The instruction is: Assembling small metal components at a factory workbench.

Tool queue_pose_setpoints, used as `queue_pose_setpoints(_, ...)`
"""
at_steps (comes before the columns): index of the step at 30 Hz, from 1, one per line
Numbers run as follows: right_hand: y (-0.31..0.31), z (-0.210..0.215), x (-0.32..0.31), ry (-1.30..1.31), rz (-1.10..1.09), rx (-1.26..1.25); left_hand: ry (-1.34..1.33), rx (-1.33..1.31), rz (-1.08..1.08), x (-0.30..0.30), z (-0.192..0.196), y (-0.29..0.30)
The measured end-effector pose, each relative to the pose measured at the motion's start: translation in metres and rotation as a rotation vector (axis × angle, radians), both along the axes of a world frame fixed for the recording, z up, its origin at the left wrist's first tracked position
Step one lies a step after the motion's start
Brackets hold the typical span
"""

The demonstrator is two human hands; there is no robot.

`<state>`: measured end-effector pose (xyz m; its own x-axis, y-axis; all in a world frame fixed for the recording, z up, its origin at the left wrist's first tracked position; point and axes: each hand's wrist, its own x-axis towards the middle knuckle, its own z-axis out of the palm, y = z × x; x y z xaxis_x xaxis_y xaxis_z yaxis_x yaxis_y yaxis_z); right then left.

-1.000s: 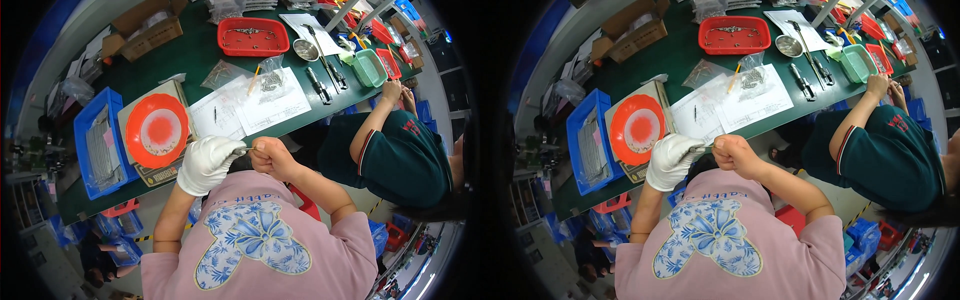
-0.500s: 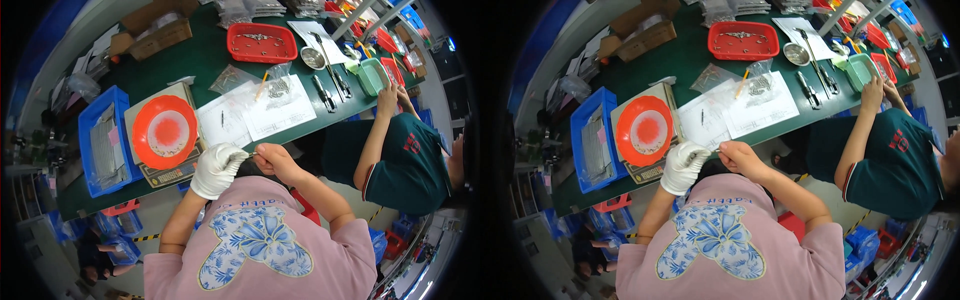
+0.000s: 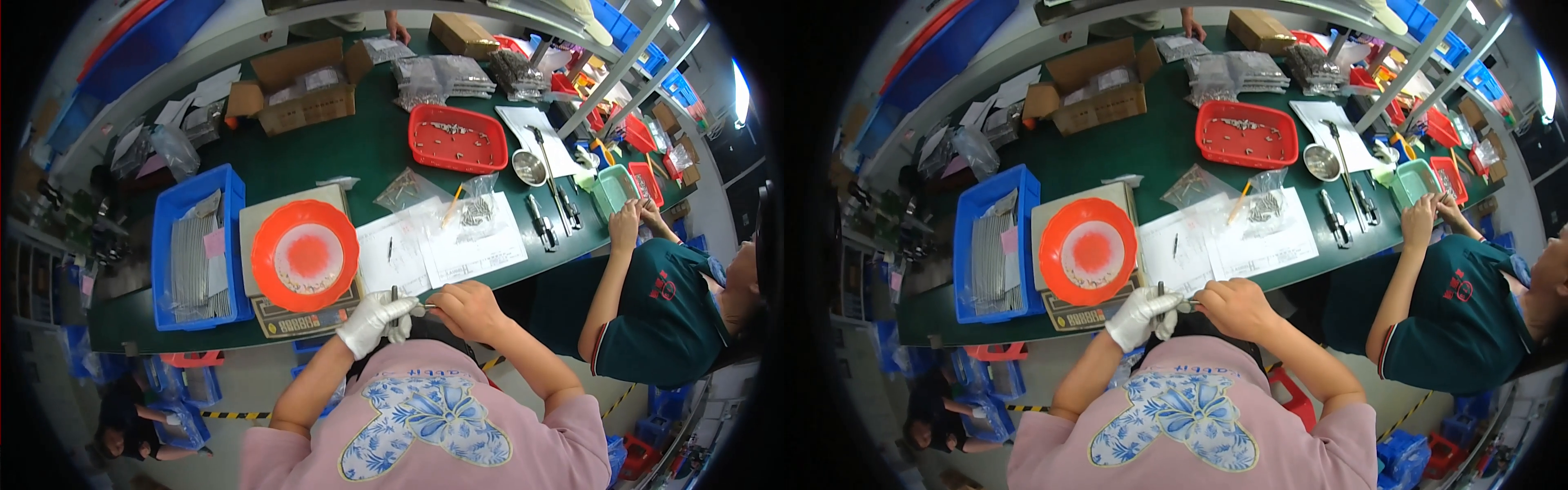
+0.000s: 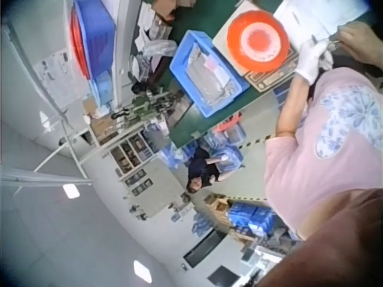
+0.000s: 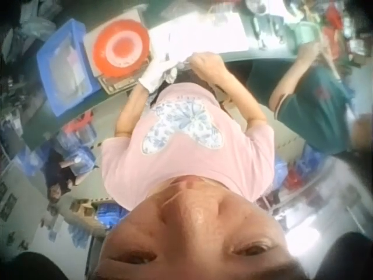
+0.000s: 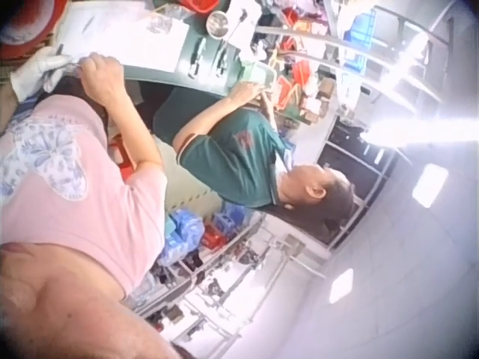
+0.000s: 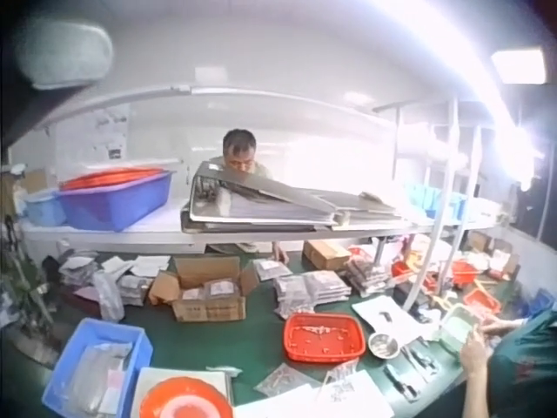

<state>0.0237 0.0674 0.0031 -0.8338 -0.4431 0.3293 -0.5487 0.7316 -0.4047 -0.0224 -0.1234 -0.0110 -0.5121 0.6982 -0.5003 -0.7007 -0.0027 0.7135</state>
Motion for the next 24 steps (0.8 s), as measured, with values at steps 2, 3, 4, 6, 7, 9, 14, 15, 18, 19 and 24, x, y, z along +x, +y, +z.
queue_pose_setpoints(2,-0.002,0.002,0.003,-0.232,-0.09,-0.121,0.197,-0.012,0.029,0.004,-0.009,-0.001)
queue_pose_setpoints(3,-0.004,-0.002,0.003,-0.222,-0.089,-0.116,0.203,-0.004,0.06,0.005,-0.012,-0.002)
queue_pose_setpoints(4,-0.005,-0.007,0.004,-0.305,-0.135,-0.246,0.209,0.01,0.081,0.009,-0.015,-0.001)
queue_pose_setpoints(6,-0.006,-0.019,0.006,-0.342,-0.179,-0.37,0.218,0.027,0.104,0.01,-0.019,-0.001)
queue_pose_setpoints(7,-0.007,-0.019,0.007,-0.342,-0.174,-0.367,0.197,0.013,0.092,0.011,-0.019,-0.002)
queue_pose_setpoints(9,-0.008,-0.016,0.009,-0.351,-0.199,-0.351,0.179,-0.001,0.086,0.013,-0.019,0.0)
queue_pose_setpoints(14,-0.004,-0.011,0.015,-0.438,-0.174,-0.416,0.139,-0.088,0.064,0.022,-0.017,0.006)
queue_pose_setpoints(15,-0.001,-0.012,0.017,-0.483,-0.195,-0.436,0.15,-0.089,0.065,0.024,-0.017,0.009)
queue_pose_setpoints(18,0.012,-0.023,0.025,-0.354,-0.154,-0.307,0.188,-0.098,0.167,0.035,-0.015,0.025)
queue_pose_setpoints(19,0.015,-0.023,0.028,-0.349,-0.151,-0.313,0.193,-0.103,0.168,0.039,-0.015,0.029)
queue_pose_setpoints(24,0.026,-0.019,0.04,-0.457,-0.126,-0.515,0.176,-0.196,0.199,0.055,-0.011,0.044)
